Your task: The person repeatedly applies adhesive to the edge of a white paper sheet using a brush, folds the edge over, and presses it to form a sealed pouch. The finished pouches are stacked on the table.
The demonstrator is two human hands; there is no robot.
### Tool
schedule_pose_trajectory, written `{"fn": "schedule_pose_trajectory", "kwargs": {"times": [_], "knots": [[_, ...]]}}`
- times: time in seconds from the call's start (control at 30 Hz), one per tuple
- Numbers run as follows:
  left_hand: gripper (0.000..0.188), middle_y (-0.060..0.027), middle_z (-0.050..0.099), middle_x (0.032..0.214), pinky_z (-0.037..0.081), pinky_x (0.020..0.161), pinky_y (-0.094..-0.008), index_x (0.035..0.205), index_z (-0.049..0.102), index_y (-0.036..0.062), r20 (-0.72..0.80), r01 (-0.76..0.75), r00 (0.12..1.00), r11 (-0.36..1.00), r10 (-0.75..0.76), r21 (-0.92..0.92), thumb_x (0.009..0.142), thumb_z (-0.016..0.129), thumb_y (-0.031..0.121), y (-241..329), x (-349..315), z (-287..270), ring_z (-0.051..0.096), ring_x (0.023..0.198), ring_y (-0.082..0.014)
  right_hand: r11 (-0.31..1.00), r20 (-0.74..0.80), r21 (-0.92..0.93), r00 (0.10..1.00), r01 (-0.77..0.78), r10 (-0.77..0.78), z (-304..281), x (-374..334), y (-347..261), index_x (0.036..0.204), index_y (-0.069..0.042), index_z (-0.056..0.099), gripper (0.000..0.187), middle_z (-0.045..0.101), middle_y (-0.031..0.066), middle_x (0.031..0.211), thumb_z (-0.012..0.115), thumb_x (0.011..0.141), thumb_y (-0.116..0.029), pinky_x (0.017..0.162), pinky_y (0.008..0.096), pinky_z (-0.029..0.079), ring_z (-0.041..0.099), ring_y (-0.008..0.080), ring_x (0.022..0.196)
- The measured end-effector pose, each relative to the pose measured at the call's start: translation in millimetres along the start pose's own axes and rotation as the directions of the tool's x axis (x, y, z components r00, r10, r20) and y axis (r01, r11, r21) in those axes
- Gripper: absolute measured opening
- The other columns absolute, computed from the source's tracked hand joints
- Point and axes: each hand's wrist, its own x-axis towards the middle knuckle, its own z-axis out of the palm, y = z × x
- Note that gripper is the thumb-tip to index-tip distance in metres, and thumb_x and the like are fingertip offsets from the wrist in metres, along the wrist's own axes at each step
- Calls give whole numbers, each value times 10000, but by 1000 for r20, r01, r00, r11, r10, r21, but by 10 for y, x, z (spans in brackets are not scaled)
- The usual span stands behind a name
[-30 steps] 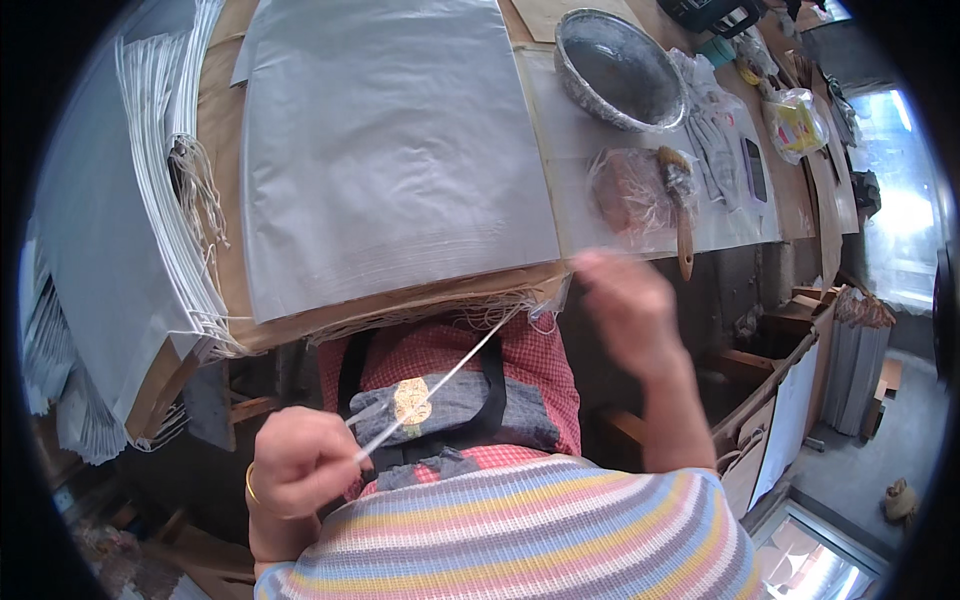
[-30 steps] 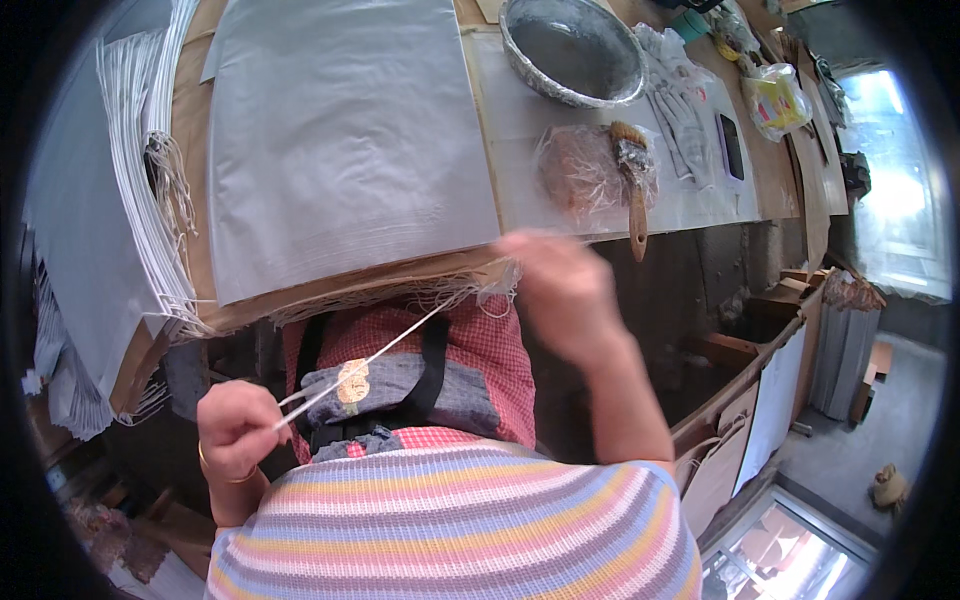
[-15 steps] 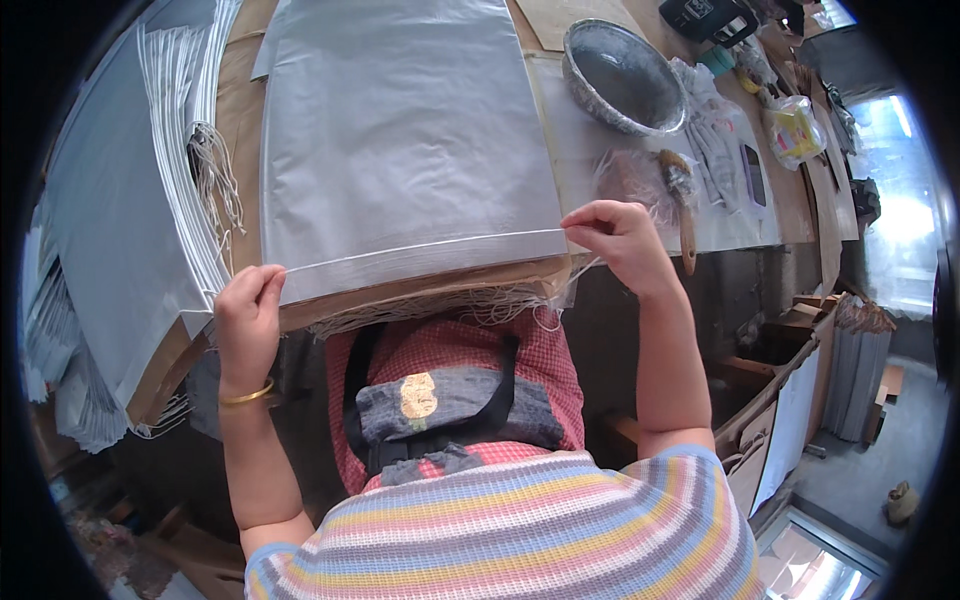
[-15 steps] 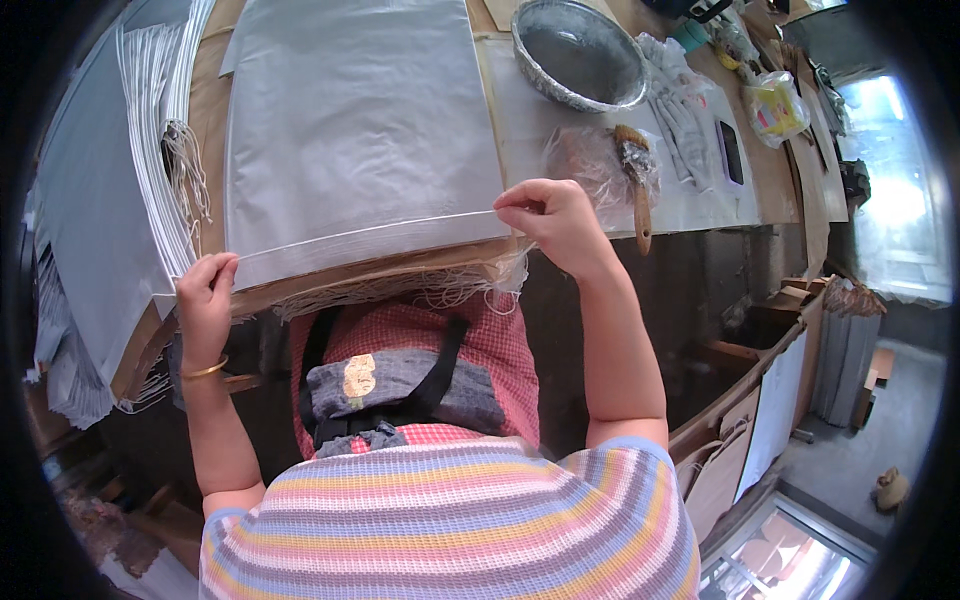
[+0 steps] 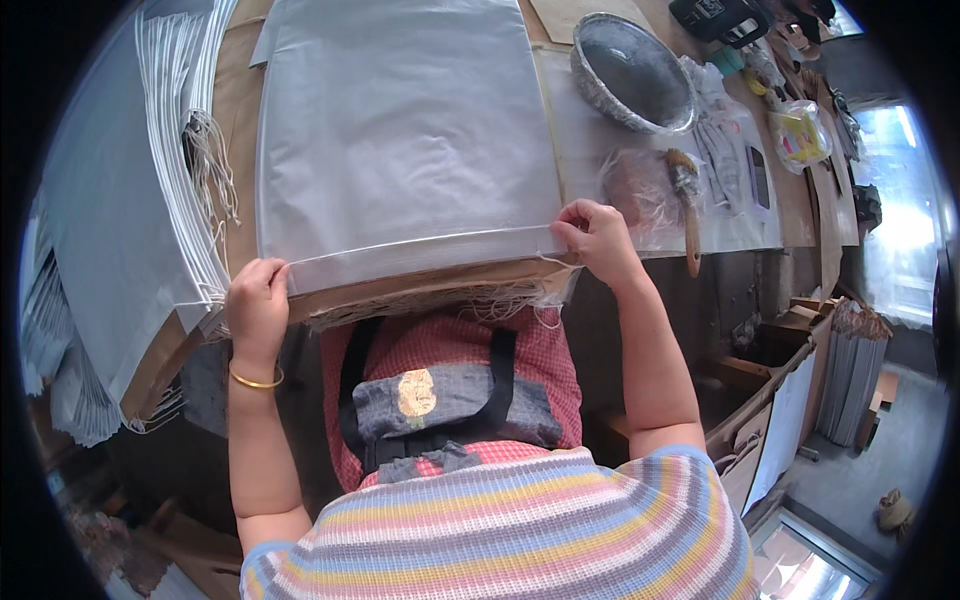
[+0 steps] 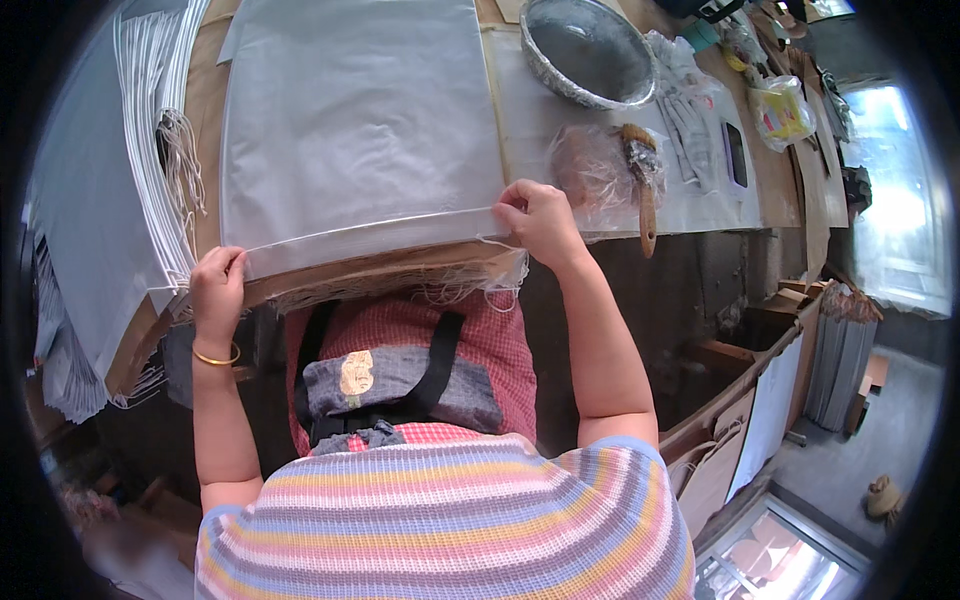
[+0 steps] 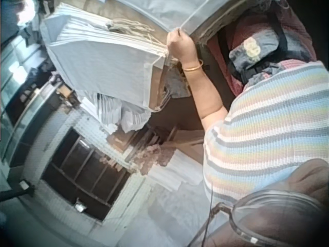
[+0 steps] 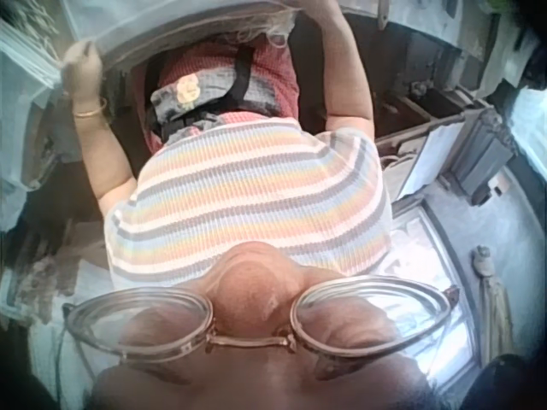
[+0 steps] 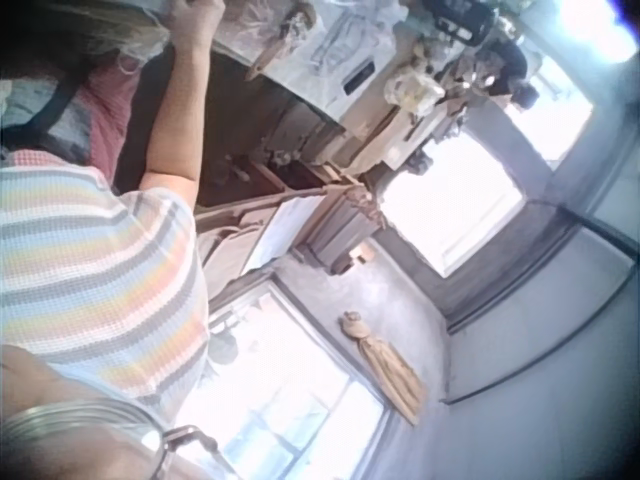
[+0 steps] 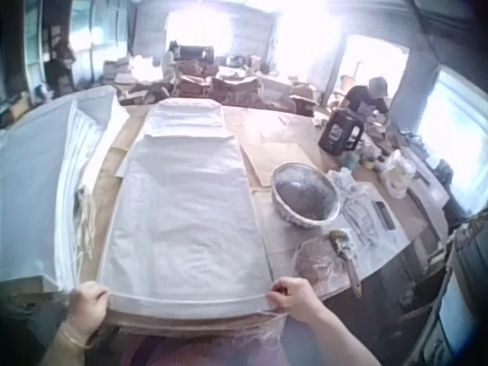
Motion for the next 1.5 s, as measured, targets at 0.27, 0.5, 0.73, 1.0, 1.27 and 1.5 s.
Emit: {"fn": "schedule_pose_trajectory", "kwargs": {"times": [0.27, 0.5, 0.73, 1.0, 1.27, 1.5], "knots": [[148, -117, 593, 997, 470, 789, -378, 941, 642, 38, -73, -67, 992, 926, 101, 373, 794, 653, 48, 120, -23, 13, 584, 935, -287, 988, 104, 151, 995, -22, 6, 39, -88, -49, 754, -46, 506, 189, 479, -37, 728, 692, 785, -35, 571, 219, 387, 461, 47, 666], [344, -112, 572, 1104, 440, 885, -397, 1111, 623, 11, 96, -449, 894, 873, 438, 190, 775, 578, -46, 163, -54, 23, 535, 1035, -293, 987, 13, 157, 1000, -19, 17, 219, -114, 0, 808, -58, 484, 250, 457, -39, 719, 696, 697, 16, 589, 246, 417, 477, 102, 652], [361, -121, 592, 1071, 434, 900, -399, 1091, 630, -18, 273, -437, 852, 894, 447, -103, 735, 660, 34, 185, 73, -100, 539, 1019, -309, 515, 84, -459, 612, 724, -786, 348, -89, -107, 915, -48, 683, 233, 669, 55, 930, 695, 688, 5, 722, 359, 532, 644, 292, 857], [124, -122, 578, 825, 481, 683, -369, 810, 617, -25, 239, 36, 971, 986, 4, -165, 769, 688, 67, -3, 224, 5, 581, 742, -282, 982, -113, -96, 978, 165, -176, 455, 86, -259, 790, 21, 653, 124, 614, 98, 753, 701, 820, -90, 604, 313, 464, 595, 212, 653], [151, -113, 540, 855, 485, 701, -421, 885, 496, 54, -70, 52, 997, 873, -21, 485, 911, 559, 188, 214, 138, 315, 595, 821, -315, 745, -313, -657, 857, 114, -408, 740, 57, -248, 1134, -65, 570, 295, 596, 128, 981, 619, 874, -197, 724, 414, 493, 594, 306, 890], [1159, -216, 93, 1569, -19, 1189, -452, 1481, 151, -57, 545, -385, 812, 893, 208, 233, 725, 589, 704, 675, -121, 434, 22, 1471, -319, 687, 279, -518, 860, 510, -428, 1310, -247, -707, 1482, -7, 248, 814, 237, 174, 1547, 537, 892, -486, 1186, 423, 98, 172, 312, 1451]]}}
